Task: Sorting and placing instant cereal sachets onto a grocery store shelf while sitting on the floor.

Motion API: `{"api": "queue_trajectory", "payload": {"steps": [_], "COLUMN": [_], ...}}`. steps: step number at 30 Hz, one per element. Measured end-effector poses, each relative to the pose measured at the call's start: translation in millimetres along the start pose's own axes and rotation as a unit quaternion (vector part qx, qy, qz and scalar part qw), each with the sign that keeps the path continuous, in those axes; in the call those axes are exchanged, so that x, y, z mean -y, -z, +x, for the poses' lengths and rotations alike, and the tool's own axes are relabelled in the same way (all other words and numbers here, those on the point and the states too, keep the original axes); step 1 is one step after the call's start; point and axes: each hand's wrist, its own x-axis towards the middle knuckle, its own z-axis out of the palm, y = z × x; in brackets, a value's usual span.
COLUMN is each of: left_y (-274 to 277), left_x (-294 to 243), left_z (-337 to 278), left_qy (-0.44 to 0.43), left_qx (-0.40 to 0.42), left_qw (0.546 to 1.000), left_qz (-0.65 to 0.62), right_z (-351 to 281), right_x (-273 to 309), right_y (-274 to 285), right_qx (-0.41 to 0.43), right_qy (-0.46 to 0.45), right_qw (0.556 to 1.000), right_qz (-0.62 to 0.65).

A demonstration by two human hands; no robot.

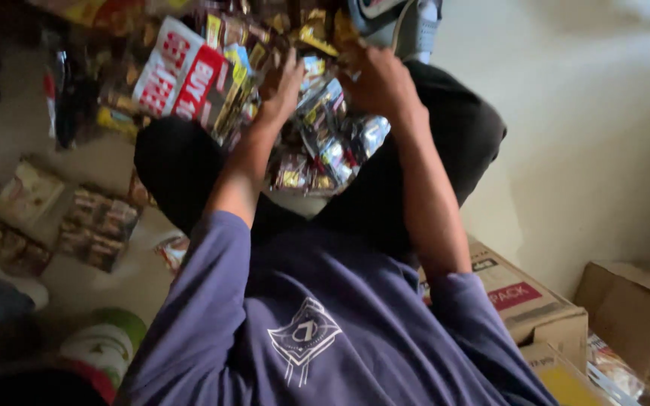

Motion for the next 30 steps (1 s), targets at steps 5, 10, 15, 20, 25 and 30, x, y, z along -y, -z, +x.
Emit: {"api": "queue_trajectory", "payload": {"steps": [5, 10, 15, 20, 25, 30], "left_y": [-73.7, -96.4, -29.9, -11.5, -0.7, 51.9], "left_x": [37.6, 56.4, 26.9, 41.6, 36.5, 42.2], "left_z": [48.5, 53.9, 36.2, 24.6, 17.9, 15.6], "left_qy": [-0.182, -0.127, -0.159, -0.259, -0.272, -0.3], "left_qx": [0.088, 0.079, 0.102, 0.076, 0.146, 0.227], "left_qw": [0.967, 0.961, 0.933, 0.889, 0.854, 0.863], "left_qz": [0.157, 0.232, 0.307, 0.368, 0.418, 0.337], "right_z": [10.4, 12.6, 12.6, 10.2, 8.6, 12.5], "right_x": [16.3, 19.1, 27.5, 16.2, 15.5, 20.8], "right_y": [16.6, 15.6, 21.2, 9.0, 10.9, 17.0], "right_qx": [0.031, 0.011, 0.019, 0.01, 0.037, 0.03], "right_qy": [-0.059, -0.04, -0.028, -0.011, -0.021, -0.008], "right_qw": [0.998, 0.999, 0.999, 0.999, 0.999, 0.999], "right_qz": [0.022, 0.021, 0.043, 0.04, 0.023, 0.021]}}
